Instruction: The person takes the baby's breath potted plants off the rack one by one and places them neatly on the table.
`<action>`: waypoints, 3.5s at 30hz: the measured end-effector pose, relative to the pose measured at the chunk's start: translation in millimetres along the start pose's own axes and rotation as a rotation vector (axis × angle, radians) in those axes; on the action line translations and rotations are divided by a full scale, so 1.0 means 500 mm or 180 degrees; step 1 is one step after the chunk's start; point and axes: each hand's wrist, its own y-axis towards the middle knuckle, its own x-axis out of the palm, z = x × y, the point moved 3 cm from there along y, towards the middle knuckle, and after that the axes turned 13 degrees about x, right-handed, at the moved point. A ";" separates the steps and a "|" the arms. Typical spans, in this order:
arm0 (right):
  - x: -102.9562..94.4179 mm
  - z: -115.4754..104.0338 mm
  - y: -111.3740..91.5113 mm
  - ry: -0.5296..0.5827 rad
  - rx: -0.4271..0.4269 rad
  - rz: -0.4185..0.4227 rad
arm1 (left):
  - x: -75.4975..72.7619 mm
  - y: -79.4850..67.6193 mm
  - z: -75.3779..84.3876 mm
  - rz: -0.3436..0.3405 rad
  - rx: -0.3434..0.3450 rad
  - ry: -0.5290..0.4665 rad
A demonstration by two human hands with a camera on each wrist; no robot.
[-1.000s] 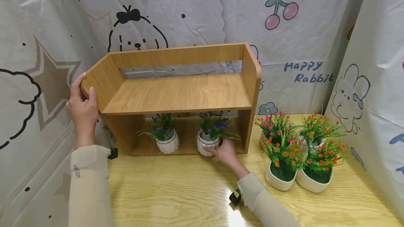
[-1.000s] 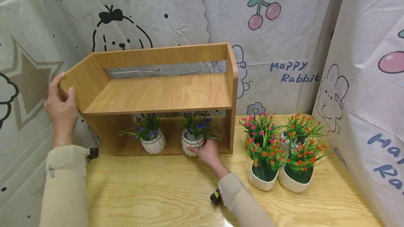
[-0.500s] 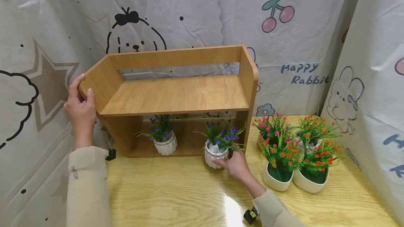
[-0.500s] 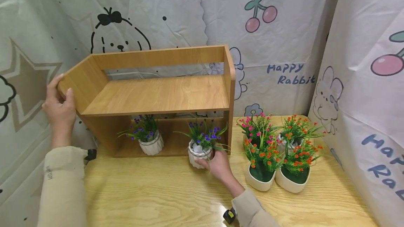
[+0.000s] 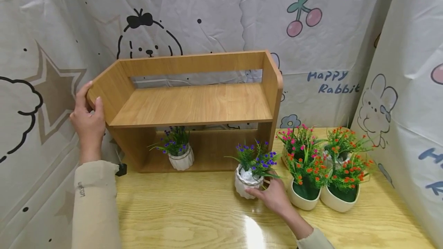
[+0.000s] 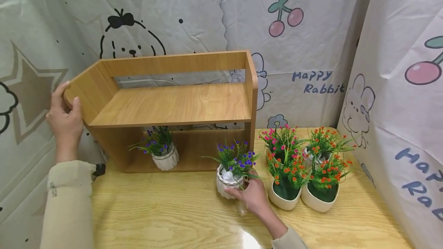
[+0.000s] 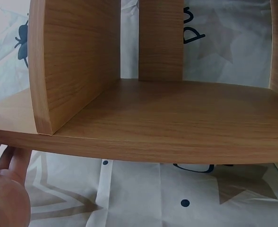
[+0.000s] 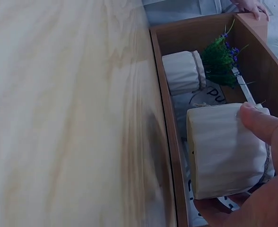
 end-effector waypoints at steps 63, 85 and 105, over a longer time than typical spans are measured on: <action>-0.019 0.052 -0.006 -0.0332 0.0176 0.0097 | 0.005 -0.002 -0.002 0.0012 0.0025 0.0015; -0.014 0.052 -0.005 -0.0448 0.0159 0.0022 | -0.011 -0.001 0.076 0.0151 0.0010 -0.0082; -0.016 0.048 -0.010 -0.0472 0.0089 -0.0019 | 0.003 -0.003 -0.002 -0.0017 0.0019 0.0086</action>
